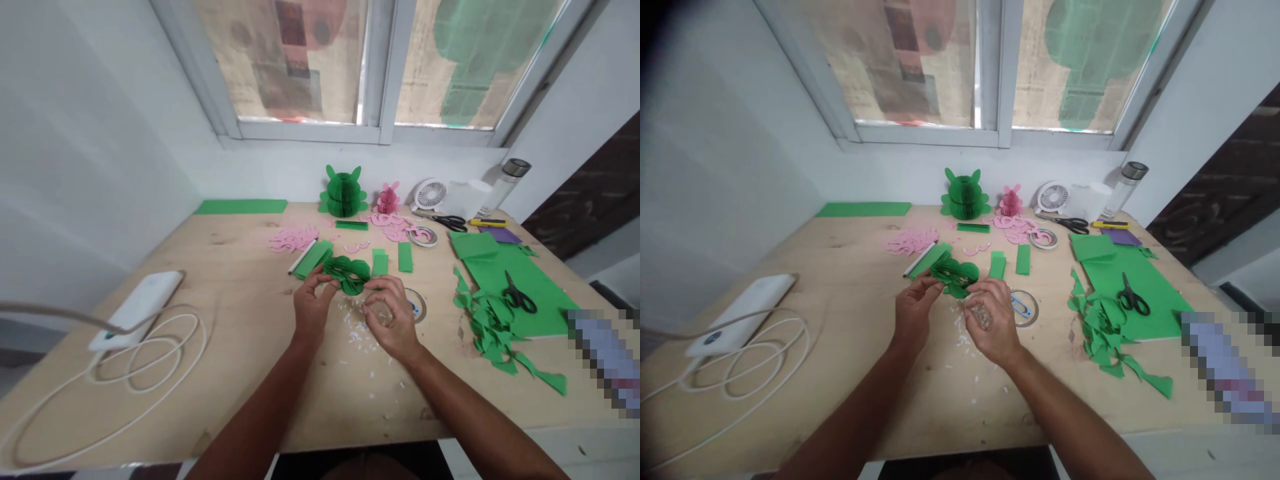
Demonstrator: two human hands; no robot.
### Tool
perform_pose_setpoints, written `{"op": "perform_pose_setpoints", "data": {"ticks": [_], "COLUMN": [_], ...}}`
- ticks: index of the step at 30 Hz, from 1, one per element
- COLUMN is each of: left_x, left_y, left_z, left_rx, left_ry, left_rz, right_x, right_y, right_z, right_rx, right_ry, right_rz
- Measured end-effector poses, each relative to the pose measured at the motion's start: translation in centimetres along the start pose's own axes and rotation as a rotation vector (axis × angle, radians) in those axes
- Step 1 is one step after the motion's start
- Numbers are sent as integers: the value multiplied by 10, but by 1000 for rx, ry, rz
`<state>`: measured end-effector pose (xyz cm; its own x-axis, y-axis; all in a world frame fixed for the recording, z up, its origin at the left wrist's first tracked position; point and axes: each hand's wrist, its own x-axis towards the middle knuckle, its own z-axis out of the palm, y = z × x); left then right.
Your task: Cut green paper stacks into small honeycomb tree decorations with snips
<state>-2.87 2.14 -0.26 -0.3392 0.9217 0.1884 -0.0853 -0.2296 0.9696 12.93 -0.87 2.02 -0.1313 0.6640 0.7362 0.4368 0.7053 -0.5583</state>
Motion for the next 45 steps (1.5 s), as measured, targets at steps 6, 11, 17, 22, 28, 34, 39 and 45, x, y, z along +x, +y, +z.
{"op": "perform_pose_setpoints", "data": {"ticks": [6, 11, 17, 22, 28, 34, 39, 45], "left_x": [5, 5, 3, 3, 4, 3, 3, 3], "left_y": [11, 17, 20, 18, 17, 16, 14, 14], "left_z": [-1, -1, -2, -2, -2, 0, 1, 3], "left_rx": [-296, -424, -417, -361, -341, -300, -276, -235], "left_ry": [-28, -129, -275, -356, -308, -284, -240, -145], "left_rz": [-99, -151, -160, -163, -183, -182, -194, -213], "right_x": [-3, -4, 1, 0, 1, -2, -6, -8], "right_y": [4, 18, 18, 15, 14, 20, 24, 22], "right_z": [-2, -1, 3, 2, 2, 5, 8, 9], "right_rx": [42, 251, 945, 1090, 892, 709, 554, 385], "right_ry": [45, 233, 1, -108, -99, -34, -35, -10], "right_rz": [-3, 373, 896, 908, 742, 659, 571, 476]}}
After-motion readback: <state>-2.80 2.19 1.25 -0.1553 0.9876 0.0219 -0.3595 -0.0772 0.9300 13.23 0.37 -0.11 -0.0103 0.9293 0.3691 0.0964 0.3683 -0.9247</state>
